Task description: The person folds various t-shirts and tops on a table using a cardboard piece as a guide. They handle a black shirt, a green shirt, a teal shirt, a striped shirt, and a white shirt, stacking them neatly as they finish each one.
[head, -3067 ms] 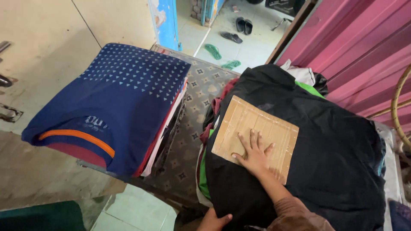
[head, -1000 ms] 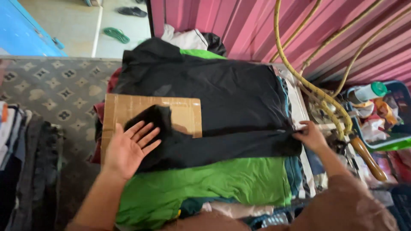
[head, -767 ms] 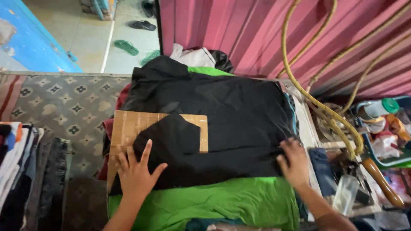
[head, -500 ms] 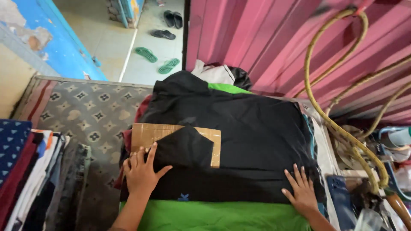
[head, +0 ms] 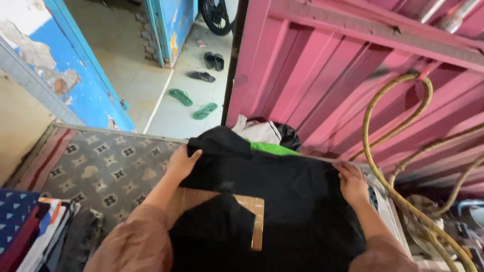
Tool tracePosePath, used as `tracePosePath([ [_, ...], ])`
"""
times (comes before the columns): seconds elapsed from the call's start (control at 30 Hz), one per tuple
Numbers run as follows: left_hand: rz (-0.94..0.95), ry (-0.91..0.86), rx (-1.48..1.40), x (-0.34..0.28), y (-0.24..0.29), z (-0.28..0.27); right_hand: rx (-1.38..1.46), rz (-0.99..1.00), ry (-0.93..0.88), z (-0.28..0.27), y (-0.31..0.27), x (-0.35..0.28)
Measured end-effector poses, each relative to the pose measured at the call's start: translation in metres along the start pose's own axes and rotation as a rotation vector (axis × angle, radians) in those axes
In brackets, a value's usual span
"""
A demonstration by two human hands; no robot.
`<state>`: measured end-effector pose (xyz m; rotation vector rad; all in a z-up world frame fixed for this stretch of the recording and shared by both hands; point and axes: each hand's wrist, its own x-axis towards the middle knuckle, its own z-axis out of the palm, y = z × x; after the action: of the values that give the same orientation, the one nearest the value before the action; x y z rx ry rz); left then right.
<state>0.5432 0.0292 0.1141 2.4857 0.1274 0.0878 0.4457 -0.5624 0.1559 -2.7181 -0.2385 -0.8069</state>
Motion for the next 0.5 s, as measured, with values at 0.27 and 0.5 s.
tracePosePath([
  [0.27,0.032,0.013,-0.068,0.033,0.028,-0.025,-0.199,0.106,-0.435,0.047,0.032,0.031],
  [0.5,0.081,-0.101,-0.827,0.003,0.031,-0.075,0.008,-0.071,-0.109,-0.003,0.035,-0.003],
])
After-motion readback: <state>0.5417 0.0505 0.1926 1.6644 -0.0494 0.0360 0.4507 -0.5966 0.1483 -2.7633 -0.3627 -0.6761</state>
